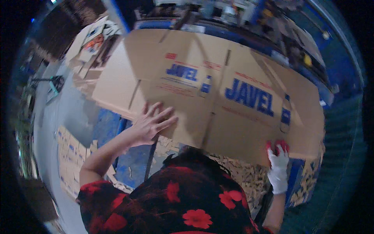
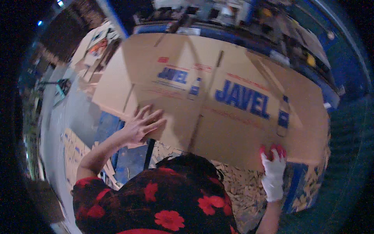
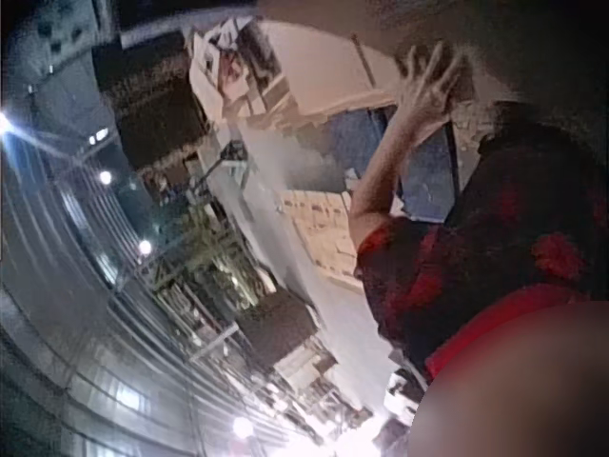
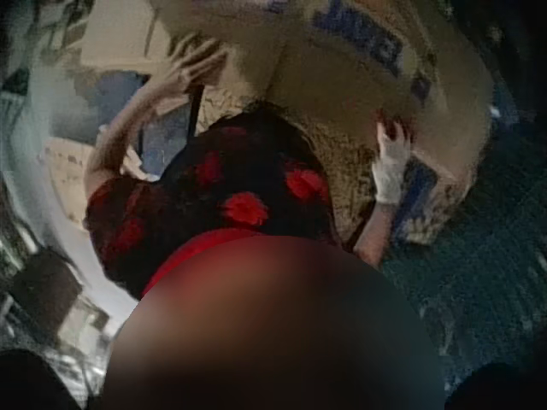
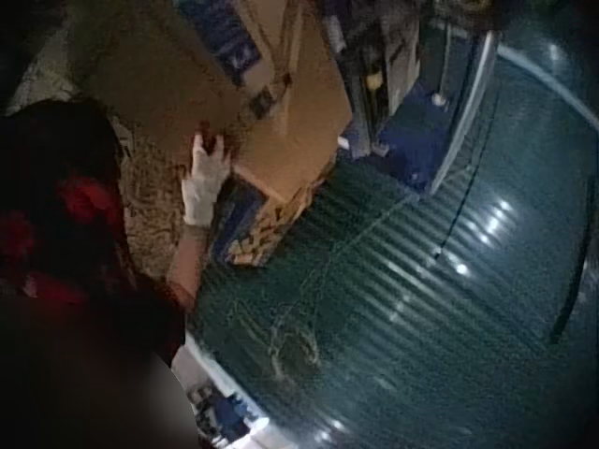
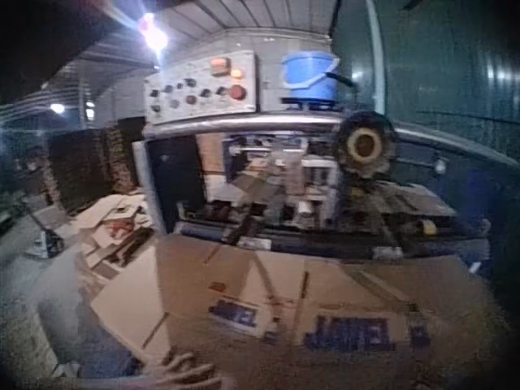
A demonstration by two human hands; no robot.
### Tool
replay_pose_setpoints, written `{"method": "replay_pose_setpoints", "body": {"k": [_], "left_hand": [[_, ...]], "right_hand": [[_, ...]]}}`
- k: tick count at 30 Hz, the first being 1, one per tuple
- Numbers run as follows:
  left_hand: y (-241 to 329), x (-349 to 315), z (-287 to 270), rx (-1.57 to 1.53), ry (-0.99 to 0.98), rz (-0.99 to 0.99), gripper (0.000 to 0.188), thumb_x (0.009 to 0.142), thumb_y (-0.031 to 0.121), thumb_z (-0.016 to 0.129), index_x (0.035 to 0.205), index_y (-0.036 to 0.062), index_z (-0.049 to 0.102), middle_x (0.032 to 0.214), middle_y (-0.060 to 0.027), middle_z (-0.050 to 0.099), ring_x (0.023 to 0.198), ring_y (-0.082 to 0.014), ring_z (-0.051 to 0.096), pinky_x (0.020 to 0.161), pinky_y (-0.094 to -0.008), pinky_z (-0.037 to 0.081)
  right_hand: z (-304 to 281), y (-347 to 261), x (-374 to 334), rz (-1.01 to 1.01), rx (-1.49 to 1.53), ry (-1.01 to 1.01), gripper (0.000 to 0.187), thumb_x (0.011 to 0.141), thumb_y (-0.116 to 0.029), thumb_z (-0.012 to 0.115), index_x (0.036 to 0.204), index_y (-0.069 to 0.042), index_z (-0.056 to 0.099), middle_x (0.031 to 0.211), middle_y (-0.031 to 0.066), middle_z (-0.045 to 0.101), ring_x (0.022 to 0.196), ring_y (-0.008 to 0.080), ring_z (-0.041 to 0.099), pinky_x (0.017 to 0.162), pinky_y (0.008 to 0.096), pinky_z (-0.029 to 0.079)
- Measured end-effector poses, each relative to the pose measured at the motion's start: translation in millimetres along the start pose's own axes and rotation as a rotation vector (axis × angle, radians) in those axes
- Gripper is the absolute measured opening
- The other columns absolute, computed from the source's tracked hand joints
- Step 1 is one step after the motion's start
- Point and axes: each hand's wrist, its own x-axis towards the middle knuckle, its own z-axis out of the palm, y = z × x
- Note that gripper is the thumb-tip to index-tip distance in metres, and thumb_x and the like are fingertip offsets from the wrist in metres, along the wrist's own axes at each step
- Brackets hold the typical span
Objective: The person repeatedly folds flat cardboard sheets into boxes using a machine. They align the sheets, press them into the machine to crease and seal, then remove the finished boxes and place them aside. The process is continuous and repetitive throughout the clip.
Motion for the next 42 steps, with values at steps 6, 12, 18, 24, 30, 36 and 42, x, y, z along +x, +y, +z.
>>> {"method": "replay_pose_setpoints", "body": {"k": [6,12,18,24,30,36,42], "left_hand": [[-53,61,-8,-0.129,0.231,-0.393,0.066,0.082,0.053,0.060,0.135,0.0149,0.047,0.137,-0.0153,0.043,0.125,-0.0392,0.039,0.102,-0.0557,0.031],[-95,116,24,-0.316,0.382,-0.918,0.070,0.078,0.056,0.063,0.127,0.0069,0.052,0.126,-0.0213,0.050,0.115,-0.0380,0.051,0.096,-0.0477,0.042],[-126,117,45,-0.158,0.312,-0.870,0.079,0.079,0.059,0.062,0.137,0.0073,0.045,0.125,-0.0186,0.045,0.119,-0.0349,0.045,0.098,-0.0471,0.038],[-128,112,48,-0.136,0.282,-0.872,0.084,0.079,0.063,0.060,0.138,0.0065,0.043,0.126,-0.0184,0.043,0.121,-0.0349,0.042,0.099,-0.0505,0.035],[-126,111,45,-0.163,0.291,-0.858,0.086,0.078,0.063,0.061,0.138,0.0045,0.043,0.126,-0.0199,0.044,0.121,-0.0353,0.042,0.099,-0.0497,0.036],[-122,112,46,-0.245,0.463,-0.715,0.079,0.078,0.057,0.066,0.133,0.0028,0.047,0.123,-0.0236,0.046,0.112,-0.0387,0.049,0.093,-0.0463,0.043],[-104,112,31,-0.165,0.383,-0.837,0.079,0.075,0.063,0.065,0.130,0.0082,0.050,0.120,-0.0206,0.046,0.114,-0.0361,0.046,0.093,-0.0498,0.039]], "right_hand": [[-36,60,24,0.437,1.224,-0.139,0.062,0.085,-0.016,0.061,0.143,-0.008,0.039,0.145,0.0159,0.039,0.131,0.0237,0.042,0.109,0.0364,0.031],[34,76,97,0.817,0.532,0.282,0.037,0.088,-0.026,0.058,0.117,-0.003,0.056,0.106,0.0174,0.064,0.102,0.0313,0.060,0.089,0.0407,0.048],[65,57,124,0.840,-0.151,0.353,0.050,0.082,-0.032,0.061,0.119,0.000,0.051,0.117,0.0168,0.056,0.107,0.0369,0.054,0.093,0.0474,0.043],[64,51,126,0.842,-0.156,0.263,0.050,0.083,-0.029,0.057,0.121,0.002,0.050,0.118,0.0184,0.055,0.107,0.0356,0.054,0.092,0.0459,0.043],[47,49,125,0.765,-0.133,0.247,0.048,0.082,-0.029,0.057,0.118,0.003,0.052,0.117,0.0184,0.056,0.104,0.0354,0.056,0.092,0.0450,0.043],[52,75,140,0.709,0.047,0.293,0.058,0.086,-0.038,0.057,0.124,0.006,0.051,0.120,0.0228,0.057,0.115,0.0394,0.051,0.102,0.0440,0.037],[56,66,150,0.700,-0.019,0.118,0.062,0.087,-0.039,0.057,0.132,0.003,0.046,0.136,0.0202,0.045,0.128,0.0378,0.041,0.107,0.0452,0.031]]}}
